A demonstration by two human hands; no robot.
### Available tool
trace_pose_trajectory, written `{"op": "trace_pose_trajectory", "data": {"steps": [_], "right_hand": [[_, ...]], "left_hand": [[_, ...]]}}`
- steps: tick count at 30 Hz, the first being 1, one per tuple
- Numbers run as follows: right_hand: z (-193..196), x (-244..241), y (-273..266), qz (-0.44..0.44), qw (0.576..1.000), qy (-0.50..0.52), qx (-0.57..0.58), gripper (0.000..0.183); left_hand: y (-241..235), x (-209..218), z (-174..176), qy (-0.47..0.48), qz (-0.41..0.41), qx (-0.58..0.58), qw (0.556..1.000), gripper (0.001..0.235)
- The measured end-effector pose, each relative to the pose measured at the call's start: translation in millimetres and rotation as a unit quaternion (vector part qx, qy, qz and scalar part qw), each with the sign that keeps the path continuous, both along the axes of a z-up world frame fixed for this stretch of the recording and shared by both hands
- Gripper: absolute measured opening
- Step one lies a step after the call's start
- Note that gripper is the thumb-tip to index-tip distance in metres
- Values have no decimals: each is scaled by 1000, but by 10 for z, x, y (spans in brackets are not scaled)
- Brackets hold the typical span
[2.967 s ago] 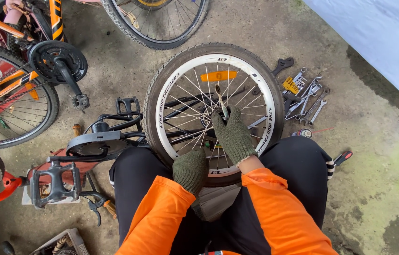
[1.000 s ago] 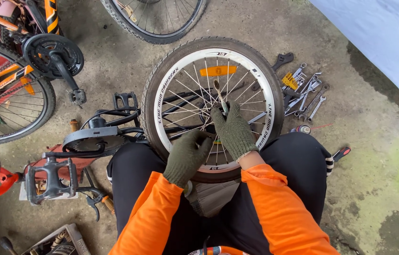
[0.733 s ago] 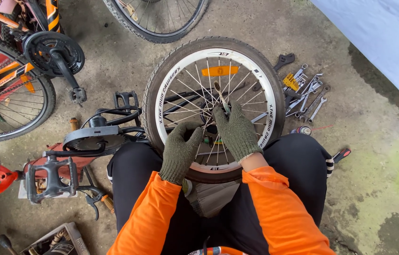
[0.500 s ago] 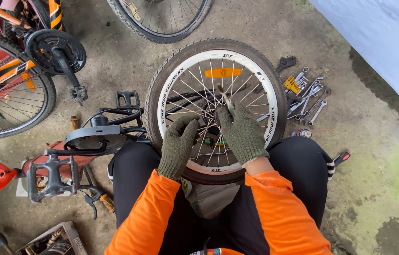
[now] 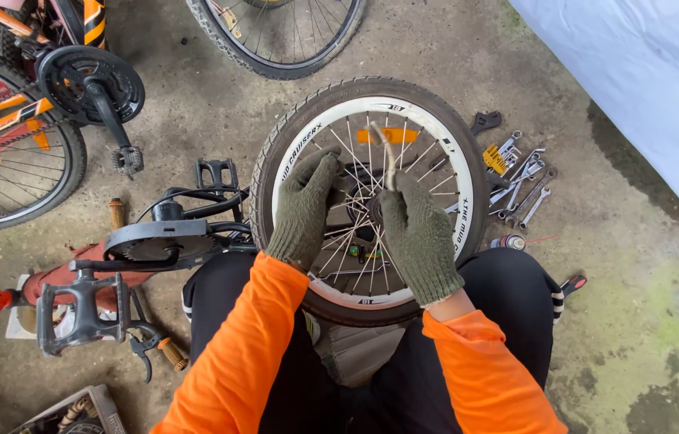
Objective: The person cleans a bicycle wheel using a brush and a cloth. They scrub the white rim and spokes with the brush, then wipe the rim with the cloth. The wheel is held between the legs while the person sits on the ground.
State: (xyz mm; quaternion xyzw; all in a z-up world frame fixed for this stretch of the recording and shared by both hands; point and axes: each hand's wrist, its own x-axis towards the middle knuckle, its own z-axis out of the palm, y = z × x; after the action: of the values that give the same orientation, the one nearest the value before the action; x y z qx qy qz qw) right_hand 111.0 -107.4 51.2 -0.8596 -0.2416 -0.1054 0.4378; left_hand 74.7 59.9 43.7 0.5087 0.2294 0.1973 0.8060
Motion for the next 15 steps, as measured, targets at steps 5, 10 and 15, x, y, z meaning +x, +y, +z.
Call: {"op": "trace_pose_trajectory", "data": {"steps": [5, 10, 15], "right_hand": [[52, 43, 211, -24, 998, -53, 26, 34], [-148, 313, 244, 51, 998, 22, 38, 27], [-237, 691, 27, -69, 986, 150, -40, 34]], "left_hand": [[36, 303, 8, -51, -18, -117, 992, 32], [101, 379, 46, -7, -7, -44, 999, 37], [232, 370, -65, 33, 39, 286, 957, 25]]}}
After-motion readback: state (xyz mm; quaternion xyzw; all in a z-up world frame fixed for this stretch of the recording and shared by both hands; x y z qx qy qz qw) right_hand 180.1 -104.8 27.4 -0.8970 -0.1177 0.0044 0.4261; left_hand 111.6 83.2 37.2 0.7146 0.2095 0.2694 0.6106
